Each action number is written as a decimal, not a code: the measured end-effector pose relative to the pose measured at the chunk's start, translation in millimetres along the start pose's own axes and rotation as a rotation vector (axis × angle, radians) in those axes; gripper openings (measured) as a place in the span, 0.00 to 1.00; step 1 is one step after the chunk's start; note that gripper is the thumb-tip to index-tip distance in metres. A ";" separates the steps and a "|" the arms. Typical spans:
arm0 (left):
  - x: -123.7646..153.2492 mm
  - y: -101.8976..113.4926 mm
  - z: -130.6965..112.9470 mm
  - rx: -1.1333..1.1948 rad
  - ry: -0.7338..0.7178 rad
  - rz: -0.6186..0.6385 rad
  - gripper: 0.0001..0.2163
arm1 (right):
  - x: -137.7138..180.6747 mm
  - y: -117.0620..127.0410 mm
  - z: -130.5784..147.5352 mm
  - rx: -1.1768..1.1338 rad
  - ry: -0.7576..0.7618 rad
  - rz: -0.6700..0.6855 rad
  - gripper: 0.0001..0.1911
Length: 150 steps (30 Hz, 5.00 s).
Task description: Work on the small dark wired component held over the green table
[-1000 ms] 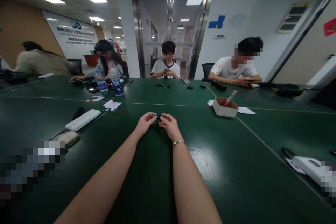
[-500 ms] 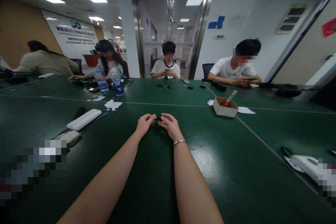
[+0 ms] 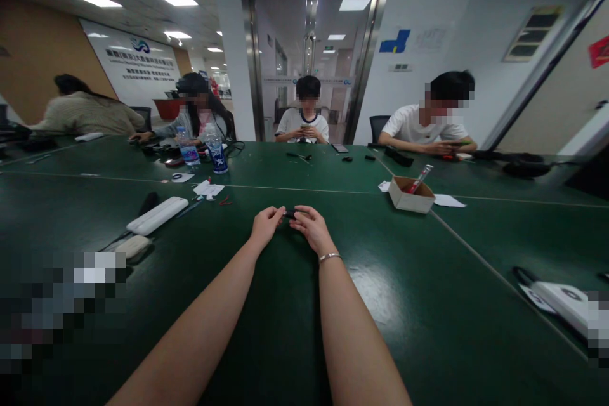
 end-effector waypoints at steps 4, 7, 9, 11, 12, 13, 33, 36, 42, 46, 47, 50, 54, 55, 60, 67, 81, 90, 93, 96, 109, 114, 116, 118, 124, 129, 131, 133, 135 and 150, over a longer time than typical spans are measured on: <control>-0.1 0.2 1.7 -0.024 0.005 -0.007 0.22 | 0.5 -1.3 -0.5 0.014 -0.009 0.014 0.12; 1.0 1.2 2.6 -0.044 0.017 -0.006 0.23 | 0.8 -2.4 -0.4 0.016 -0.014 0.021 0.12; 1.6 1.1 3.3 -0.040 0.029 0.009 0.23 | 1.1 -2.7 -0.4 0.016 -0.021 0.019 0.12; 1.7 1.3 3.8 -0.041 0.032 0.015 0.24 | 1.7 -3.2 0.0 0.014 -0.024 0.017 0.12; 1.4 1.6 4.0 -0.047 0.032 0.010 0.24 | 2.0 -3.5 0.3 0.012 -0.023 0.018 0.12; 1.0 2.0 4.4 -0.057 0.035 0.003 0.25 | 2.4 -4.0 0.6 0.013 -0.021 0.021 0.12; 0.7 1.9 5.4 -0.077 0.057 0.021 0.26 | 3.3 -5.4 1.1 -0.001 -0.031 0.030 0.12; -0.5 -0.2 6.4 -0.055 0.051 0.031 0.24 | 3.4 -5.2 1.4 -0.005 -0.033 0.021 0.12; -6.6 -5.3 9.8 0.005 -0.020 0.036 0.19 | 1.9 -2.1 0.5 -0.018 -0.028 0.002 0.12; -10.1 -8.1 11.1 0.102 -0.068 0.045 0.15 | 0.1 1.1 -0.6 -0.035 -0.016 -0.006 0.13; -10.6 -8.3 10.7 0.136 -0.079 0.048 0.14 | -0.3 1.8 -0.8 -0.039 -0.014 -0.007 0.13; -11.2 -7.9 7.3 0.228 -0.120 0.058 0.11 | -0.9 3.0 -0.9 -0.043 -0.011 -0.004 0.14; -10.8 -7.5 3.8 0.277 -0.153 0.092 0.10 | -0.5 2.2 -0.6 -0.040 -0.016 0.016 0.14; -10.8 -7.5 3.8 0.280 -0.155 0.100 0.10 | -0.4 2.0 -0.7 -0.040 -0.017 0.017 0.14; -10.8 -7.0 7.4 0.222 -0.124 0.101 0.11 | -0.6 2.4 -1.3 -0.039 -0.008 0.014 0.14; -8.7 -6.8 9.3 0.109 -0.073 0.085 0.15 | -0.8 2.6 -1.6 -0.029 -0.003 0.022 0.15; -13.1 -19.7 13.2 0.223 -0.152 0.164 0.11 | -1.0 3.6 -0.2 -0.039 0.003 0.017 0.18; -9.9 -19.2 12.9 0.200 -0.104 0.131 0.13 | 0.5 0.4 -0.8 0.003 -0.013 0.031 0.17; -10.4 -19.7 14.7 0.173 -0.097 0.124 0.13 | 0.4 -0.4 -1.3 0.009 -0.016 0.039 0.17; -10.5 -17.6 13.0 0.173 -0.119 0.102 0.12 | 0.2 -0.4 -1.4 0.006 -0.011 0.050 0.17; -10.6 -16.0 9.1 0.225 -0.145 0.096 0.12 | -1.4 2.9 -1.4 0.010 0.008 0.015 0.18; -12.5 -19.5 19.3 0.174 -0.044 0.140 0.16 | -1.8 2.1 -2.8 0.026 0.014 0.046 0.20; -11.9 -17.8 20.3 0.142 -0.007 0.143 0.17 | -1.6 0.9 -3.1 0.024 0.011 0.065 0.20; -10.8 -15.8 19.0 0.123 0.013 0.147 0.17 | -1.2 -0.3 -3.2 0.021 0.009 0.081 0.20; -8.6 -15.2 14.3 0.050 0.023 0.162 0.18 | 0.8 -1.9 -1.1 0.013 0.013 0.092 0.20; -4.9 -14.7 8.9 -0.103 -0.004 0.161 0.24 | 2.1 -3.4 -0.8 0.018 -0.004 0.096 0.18; -3.6 -13.1 7.1 -0.163 -0.007 0.153 0.25 | 2.6 -4.6 -1.1 0.012 -0.013 0.106 0.19; -3.1 -11.3 6.5 -0.197 -0.002 0.134 0.26 | 2.9 -5.9 -1.2 0.001 -0.018 0.117 0.19; -3.2 -10.7 6.9 -0.204 0.000 0.117 0.26 | 3.0 -6.5 -1.2 -0.001 -0.021 0.115 0.19; -10.5 -25.0 14.3 0.152 -0.063 0.162 0.15 | -3.8 3.5 -3.9 -0.008 0.002 -0.020 0.18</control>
Point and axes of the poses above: each hand's wrist, its own x-axis away from the middle knuckle, its own y-axis out of the back of the hand, z = x × y, the point moved 7 cm from there along -x, towards the middle knuckle, and after that the axes turned 11 degrees about -x, right-handed, at the moved point
